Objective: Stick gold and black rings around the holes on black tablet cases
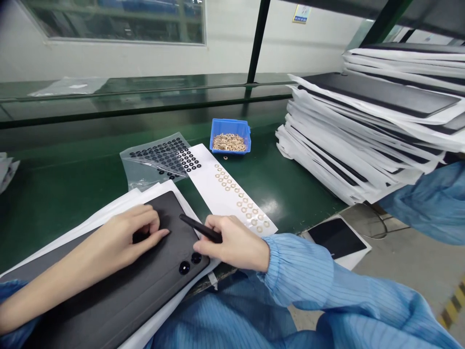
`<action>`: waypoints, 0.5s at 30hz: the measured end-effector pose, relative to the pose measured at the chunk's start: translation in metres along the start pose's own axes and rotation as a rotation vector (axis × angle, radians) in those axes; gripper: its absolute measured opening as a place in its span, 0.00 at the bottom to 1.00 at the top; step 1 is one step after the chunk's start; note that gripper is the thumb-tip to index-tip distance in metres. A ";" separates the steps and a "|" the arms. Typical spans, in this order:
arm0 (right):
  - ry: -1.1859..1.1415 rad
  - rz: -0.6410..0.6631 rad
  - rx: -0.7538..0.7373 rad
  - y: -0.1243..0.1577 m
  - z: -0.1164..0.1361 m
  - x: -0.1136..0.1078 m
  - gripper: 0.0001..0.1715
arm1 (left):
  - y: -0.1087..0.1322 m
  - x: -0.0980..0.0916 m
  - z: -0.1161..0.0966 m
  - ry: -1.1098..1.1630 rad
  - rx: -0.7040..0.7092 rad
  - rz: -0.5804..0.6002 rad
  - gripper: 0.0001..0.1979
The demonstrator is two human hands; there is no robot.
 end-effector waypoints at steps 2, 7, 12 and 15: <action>0.036 -0.074 0.017 -0.001 -0.004 -0.010 0.12 | -0.005 -0.016 0.010 -0.030 -0.009 -0.174 0.10; 0.161 -0.015 -0.017 -0.009 -0.006 -0.012 0.17 | -0.019 -0.029 0.048 -0.011 -0.212 -0.263 0.19; 0.166 0.067 -0.095 -0.019 0.000 -0.004 0.20 | -0.023 -0.021 0.052 0.075 -0.236 -0.157 0.16; 0.072 0.030 -0.120 -0.021 0.012 -0.006 0.19 | -0.021 -0.025 0.051 0.090 -0.252 -0.177 0.17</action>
Point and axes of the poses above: each hand's wrist, its own y-axis away from the middle knuckle, its own x-axis out of the palm, z = x × y, the point moved 9 cm from there along -y, towards the middle knuckle, and after that the axes turned 14 degrees about -x, right-handed, at the moved point
